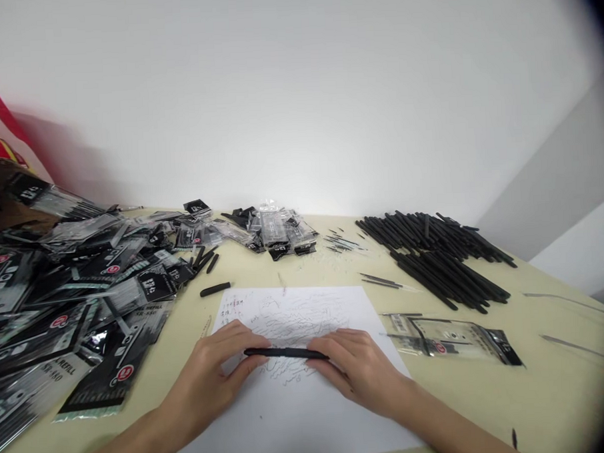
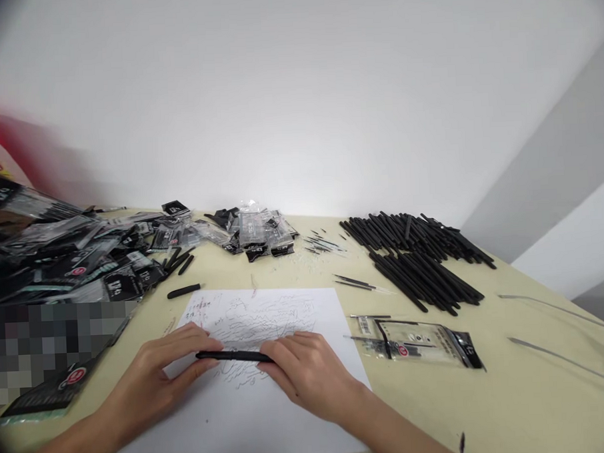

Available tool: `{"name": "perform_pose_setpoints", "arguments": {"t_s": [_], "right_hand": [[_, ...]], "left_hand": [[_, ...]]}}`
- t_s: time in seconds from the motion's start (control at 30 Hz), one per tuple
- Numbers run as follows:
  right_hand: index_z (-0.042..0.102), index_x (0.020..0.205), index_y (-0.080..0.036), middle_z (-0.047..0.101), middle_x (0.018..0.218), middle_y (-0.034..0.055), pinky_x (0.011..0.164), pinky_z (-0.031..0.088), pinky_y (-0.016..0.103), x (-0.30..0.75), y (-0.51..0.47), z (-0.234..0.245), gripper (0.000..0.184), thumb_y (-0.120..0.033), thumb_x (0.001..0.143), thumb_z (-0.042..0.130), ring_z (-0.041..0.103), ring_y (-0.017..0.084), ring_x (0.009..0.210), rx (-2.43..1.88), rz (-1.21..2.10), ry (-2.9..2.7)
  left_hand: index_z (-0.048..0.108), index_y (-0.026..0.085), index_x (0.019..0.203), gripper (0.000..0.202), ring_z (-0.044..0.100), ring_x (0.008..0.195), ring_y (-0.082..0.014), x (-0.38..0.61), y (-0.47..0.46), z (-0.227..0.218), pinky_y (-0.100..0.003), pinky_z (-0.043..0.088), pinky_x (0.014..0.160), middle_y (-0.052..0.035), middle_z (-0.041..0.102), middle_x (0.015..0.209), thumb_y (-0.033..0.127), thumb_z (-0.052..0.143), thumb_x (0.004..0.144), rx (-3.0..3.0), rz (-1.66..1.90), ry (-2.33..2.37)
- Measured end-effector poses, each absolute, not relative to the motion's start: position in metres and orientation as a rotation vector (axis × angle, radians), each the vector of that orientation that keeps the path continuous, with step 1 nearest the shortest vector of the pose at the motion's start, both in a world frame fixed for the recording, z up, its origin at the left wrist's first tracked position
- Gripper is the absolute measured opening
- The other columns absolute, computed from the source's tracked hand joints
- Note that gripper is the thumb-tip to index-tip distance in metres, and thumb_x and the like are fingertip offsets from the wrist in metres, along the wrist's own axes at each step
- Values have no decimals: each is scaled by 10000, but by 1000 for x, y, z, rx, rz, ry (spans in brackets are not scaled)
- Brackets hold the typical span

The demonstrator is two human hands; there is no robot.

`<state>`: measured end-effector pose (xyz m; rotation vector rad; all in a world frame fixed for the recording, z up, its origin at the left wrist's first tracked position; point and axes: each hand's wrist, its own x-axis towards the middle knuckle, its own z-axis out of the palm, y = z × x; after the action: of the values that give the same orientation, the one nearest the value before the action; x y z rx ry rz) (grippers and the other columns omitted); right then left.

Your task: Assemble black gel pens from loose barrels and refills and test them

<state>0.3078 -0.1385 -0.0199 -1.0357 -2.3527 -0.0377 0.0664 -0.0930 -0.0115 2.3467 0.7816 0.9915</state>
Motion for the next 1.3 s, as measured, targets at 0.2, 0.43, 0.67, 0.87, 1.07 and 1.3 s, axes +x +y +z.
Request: {"name": "perform_pose_setpoints", "arguments": {"t_s": [0.2,0.43,0.67,0.87,1.07,1.3], "right_hand": [[513,932,-172,615,679,8,561,392,248,308,-138,-20,125,-254,933,419,542,126,566,-1019,-57,-2354],[522,918,-163,601,655,13,567,385,249,308,-138,-20,170,-270,943,393,533,131,560,-1029,-75,-2381],[522,917,-161,604,670,21,579,385,253,308,-137,-21,163,-271,938,404,534,138,581,-1041,-65,-2394],[526,914,-158,600,658,19,571,385,252,308,-138,-19,179,-273,942,392,531,136,574,-1030,-73,-2388],[529,911,-154,596,656,20,565,387,253,308,-137,-19,185,-272,942,389,525,138,575,-1031,-60,-2396],[540,915,-154,594,665,22,570,394,251,308,-137,-18,211,-282,946,376,530,137,584,-1041,-54,-2415]], "left_hand": [[630,218,920,163,566,727,-129,65,-92,-14,-238,469,661,6,641,766,121,568,805,2343,970,757],[633,223,918,158,562,747,-133,65,-93,-15,-246,469,678,4,641,779,129,559,814,2330,935,763],[633,224,916,160,559,744,-135,66,-91,-15,-246,466,668,1,639,775,129,548,819,2331,943,754],[634,226,921,163,560,745,-138,65,-93,-15,-249,467,670,-2,640,776,131,544,823,2324,928,761],[640,218,904,156,567,741,-142,65,-94,-14,-248,472,666,-6,647,773,127,556,810,2330,950,763],[646,206,897,142,577,734,-149,66,-93,-14,-260,482,666,-19,652,769,156,535,824,2341,935,778]]}}
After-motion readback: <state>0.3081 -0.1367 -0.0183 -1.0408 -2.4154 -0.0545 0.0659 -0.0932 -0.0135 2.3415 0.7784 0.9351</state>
